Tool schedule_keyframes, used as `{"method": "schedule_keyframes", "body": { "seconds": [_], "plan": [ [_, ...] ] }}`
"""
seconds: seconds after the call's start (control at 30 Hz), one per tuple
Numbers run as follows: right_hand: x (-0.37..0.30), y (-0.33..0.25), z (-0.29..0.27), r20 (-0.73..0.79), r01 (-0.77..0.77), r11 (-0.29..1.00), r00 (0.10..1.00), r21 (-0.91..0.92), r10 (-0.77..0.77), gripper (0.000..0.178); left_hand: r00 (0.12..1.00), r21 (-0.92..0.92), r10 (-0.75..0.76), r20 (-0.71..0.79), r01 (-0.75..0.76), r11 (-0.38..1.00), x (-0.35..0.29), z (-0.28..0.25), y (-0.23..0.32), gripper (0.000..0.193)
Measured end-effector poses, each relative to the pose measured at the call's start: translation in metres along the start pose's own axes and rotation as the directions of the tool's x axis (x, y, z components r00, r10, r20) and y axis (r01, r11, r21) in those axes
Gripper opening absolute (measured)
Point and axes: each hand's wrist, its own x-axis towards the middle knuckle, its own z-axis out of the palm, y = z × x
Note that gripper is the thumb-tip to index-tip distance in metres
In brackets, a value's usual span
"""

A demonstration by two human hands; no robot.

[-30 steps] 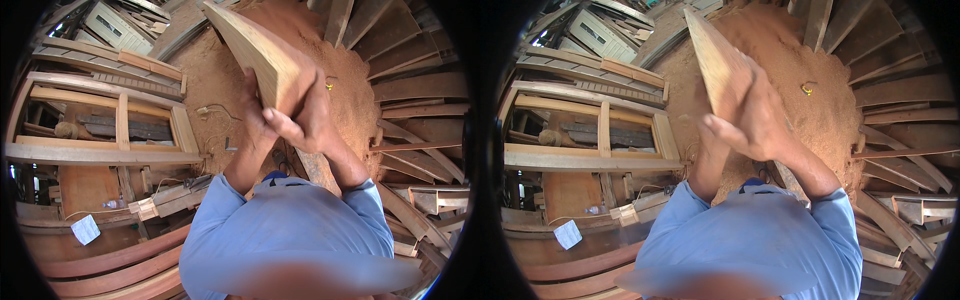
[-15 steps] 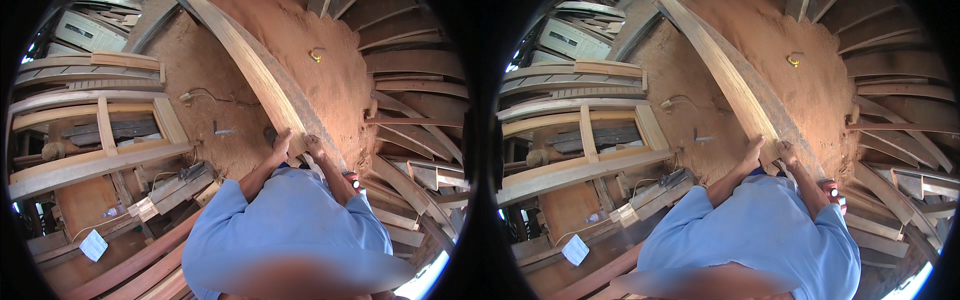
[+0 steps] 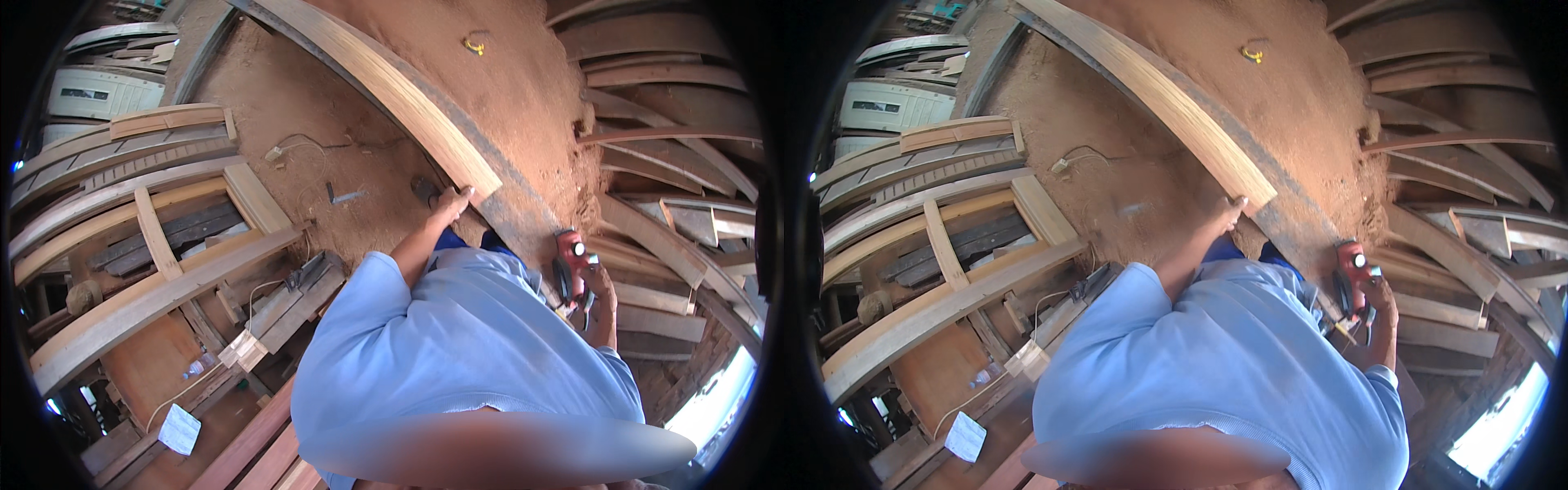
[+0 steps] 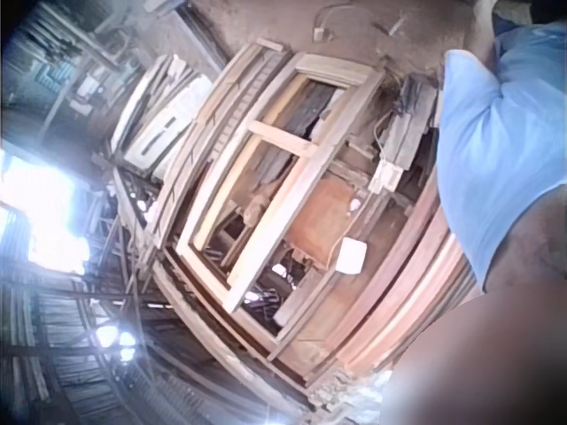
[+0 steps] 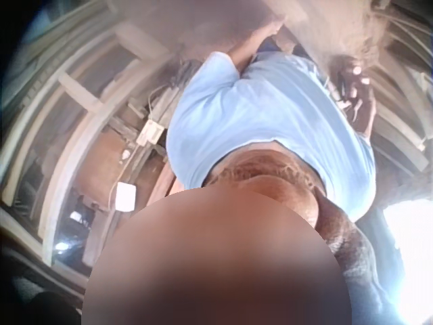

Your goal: The person sands a long wooden plank using a handheld electric sander, repeatedly moving the tool along the plank's length and flipping it to sand different sides. The person also briefly uses a metal ruler to measure the plank.

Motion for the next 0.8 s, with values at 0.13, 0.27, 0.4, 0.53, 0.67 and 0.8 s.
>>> {"method": "schedule_keyframes", "body": {
  "seconds": [0.13, 0.27, 0.4, 0.53, 0.67, 0.8],
  "plan": [
    [-0.042, 0.057, 0.034, -0.115, -0.125, 0.96, 0.981, 0.252, 0.158, 0.022, 0.975, 0.446, 0.213, -0.067, -0.162, 0.88, -0.017, 0.005, 0.006, 0.077],
    [-0.026, 0.06, 0.045, -0.13, -0.03, 0.914, 0.987, 0.406, 0.09, 0.014, 0.97, 0.448, 0.227, 0.083, -0.24, 0.861, -0.054, 0.008, 0.009, 0.066],
    [-0.035, -0.033, 0.011, -0.108, 0.037, 0.966, 0.994, 0.255, -0.009, 0.018, 0.915, 0.303, 0.3, 0.27, -0.377, 0.875, -0.059, 0.043, -0.03, 0.061],
    [-0.048, -0.137, -0.006, 0.011, 0.121, 0.831, 0.988, 0.543, -0.151, 0.031, 0.705, 0.329, 0.388, 0.593, -0.652, 0.683, -0.09, 0.093, -0.013, 0.061],
    [-0.006, -0.179, 0.018, 0.042, 0.144, 0.695, 0.969, 0.705, -0.243, 0.031, 0.475, 0.253, 0.374, 0.797, -0.824, 0.507, -0.114, 0.14, -0.004, 0.065],
    [0.02, -0.257, 0.033, 0.069, 0.326, 0.848, 0.919, 0.418, -0.388, 0.043, 0.349, 0.176, 0.322, 0.88, -0.87, 0.46, -0.107, 0.178, -0.038, 0.079]
  ]
}}
